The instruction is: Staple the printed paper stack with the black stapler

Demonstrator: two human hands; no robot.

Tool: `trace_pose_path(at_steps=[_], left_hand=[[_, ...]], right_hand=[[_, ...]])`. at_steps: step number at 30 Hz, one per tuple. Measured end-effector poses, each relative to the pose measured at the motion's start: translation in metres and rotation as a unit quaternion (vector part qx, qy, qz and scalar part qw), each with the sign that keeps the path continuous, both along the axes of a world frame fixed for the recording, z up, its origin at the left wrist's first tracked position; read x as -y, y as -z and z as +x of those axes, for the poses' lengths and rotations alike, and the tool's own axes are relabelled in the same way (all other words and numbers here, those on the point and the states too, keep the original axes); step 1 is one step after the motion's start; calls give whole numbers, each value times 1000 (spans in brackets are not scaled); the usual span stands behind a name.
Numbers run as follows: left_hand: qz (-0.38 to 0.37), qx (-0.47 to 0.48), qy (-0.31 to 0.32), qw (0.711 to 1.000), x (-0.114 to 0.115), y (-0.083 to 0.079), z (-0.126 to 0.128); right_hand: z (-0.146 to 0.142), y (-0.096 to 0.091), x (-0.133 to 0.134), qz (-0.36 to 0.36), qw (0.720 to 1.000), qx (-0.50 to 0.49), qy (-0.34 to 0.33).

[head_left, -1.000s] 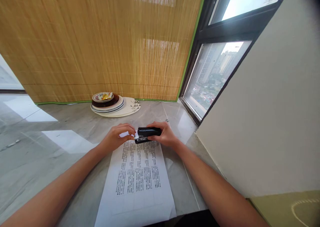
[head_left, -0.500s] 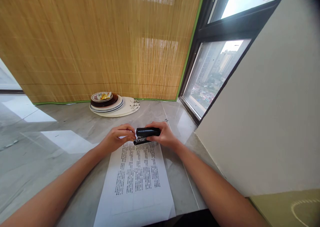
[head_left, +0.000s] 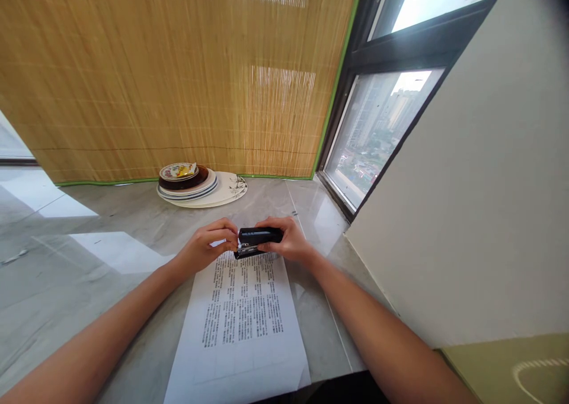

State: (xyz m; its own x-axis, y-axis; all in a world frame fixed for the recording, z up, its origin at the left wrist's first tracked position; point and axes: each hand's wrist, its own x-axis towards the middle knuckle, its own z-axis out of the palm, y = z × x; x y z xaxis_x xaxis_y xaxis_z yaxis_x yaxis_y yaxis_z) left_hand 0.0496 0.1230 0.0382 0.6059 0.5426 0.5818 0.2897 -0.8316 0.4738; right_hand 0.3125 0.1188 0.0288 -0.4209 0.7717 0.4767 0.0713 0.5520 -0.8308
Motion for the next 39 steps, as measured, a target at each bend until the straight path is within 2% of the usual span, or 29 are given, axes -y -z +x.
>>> trace_pose_path(at_steps=[9,15,26,30,32,35,37,39], left_hand=[[-21,-25,-34,999,3,-3,1],[-42,13,-58,997,2,-2,3],[-61,16,-50,997,4,-3,4],[-59,28,-55,996,2,0,6],[-42,27,-87,995,2,1,9],[-18,-4,-124,992,5,0,14],[-21,-53,-94,994,9,-2,17],[-23,-109,-37,993,14,-4,20]], right_hand=[[-5,0,3,5,1000,-6,-6],[-7,-2,6,-2,1000,-9,-15],[-12,0,10,41,999,22,-9],[-10,-2,8,36,999,22,0],[-6,-4,4,23,999,17,34],[4,-7,-4,5,991,-12,135],[14,-8,-9,-1,981,-26,193],[27,-11,-12,-8,974,-11,225]])
